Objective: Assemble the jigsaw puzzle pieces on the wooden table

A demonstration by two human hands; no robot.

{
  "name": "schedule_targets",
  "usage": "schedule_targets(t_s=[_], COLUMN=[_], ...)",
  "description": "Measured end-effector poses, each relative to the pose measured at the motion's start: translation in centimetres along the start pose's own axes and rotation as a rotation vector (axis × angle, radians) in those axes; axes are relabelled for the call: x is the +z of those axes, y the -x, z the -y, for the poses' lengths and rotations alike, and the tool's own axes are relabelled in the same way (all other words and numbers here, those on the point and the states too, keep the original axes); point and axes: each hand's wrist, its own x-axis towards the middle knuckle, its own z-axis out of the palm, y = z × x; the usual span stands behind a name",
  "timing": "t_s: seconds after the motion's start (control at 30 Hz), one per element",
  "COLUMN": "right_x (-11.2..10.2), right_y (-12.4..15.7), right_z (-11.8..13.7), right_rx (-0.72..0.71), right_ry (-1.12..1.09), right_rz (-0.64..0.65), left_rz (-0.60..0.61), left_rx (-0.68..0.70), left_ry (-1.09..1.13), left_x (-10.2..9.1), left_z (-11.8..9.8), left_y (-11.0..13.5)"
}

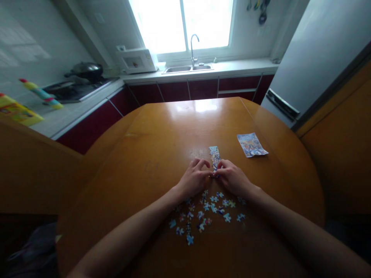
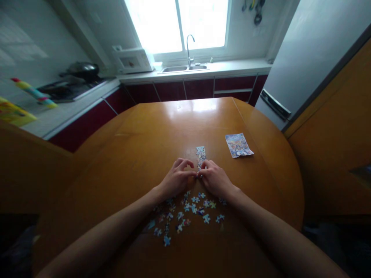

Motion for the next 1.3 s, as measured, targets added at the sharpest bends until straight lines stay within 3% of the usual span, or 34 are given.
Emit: schedule_targets(t_s=[0.27, 0.53, 0.63, 0.7, 0.83, 1.07, 1.3], right_x=[-0.3, 0.0, -0.3, -0.7, -1.5, -1.5, -1.7], right_y=[0.0, 0.0, -0.2, -0.4, -0.8, -0.6, -0.5], right_z=[0.1, -0.1, -0.1, -0.5, -2.1, -3.9, -4.7], right_rx=[0.002, -0.036, -0.051, -0.030, 0.113, 0.286, 0.338], right_ry=[-0.020, -0.022, -0.033, -0.047, -0.079, -0.046, -0.019], right_rz=[0.012, 0.025, -0.022, -0.124, -0.308, -0.239, -0.153], left_rz=[0.003, 0.048, 0.011, -0.064, -0.226, -0.307, -0.186], left_rx=[-0.033, -0.162, -0.148, -0.177, -0.279, -0.393, -0.365], left_ry=[0.047, 0.163, 0.209, 0.210, 0.222, 0.121, 0.088], left_x=[0.0, 0.3, -0.5, -1.4, -3.3, -3.7, -2.1], left_z=[-0.1, -0.3, -0.4, -0.2, 1.1, 5.3, 7.3], left_y=[0.1, -0.1, -0.5, -1.0, -1.8, -1.1, 0.1])
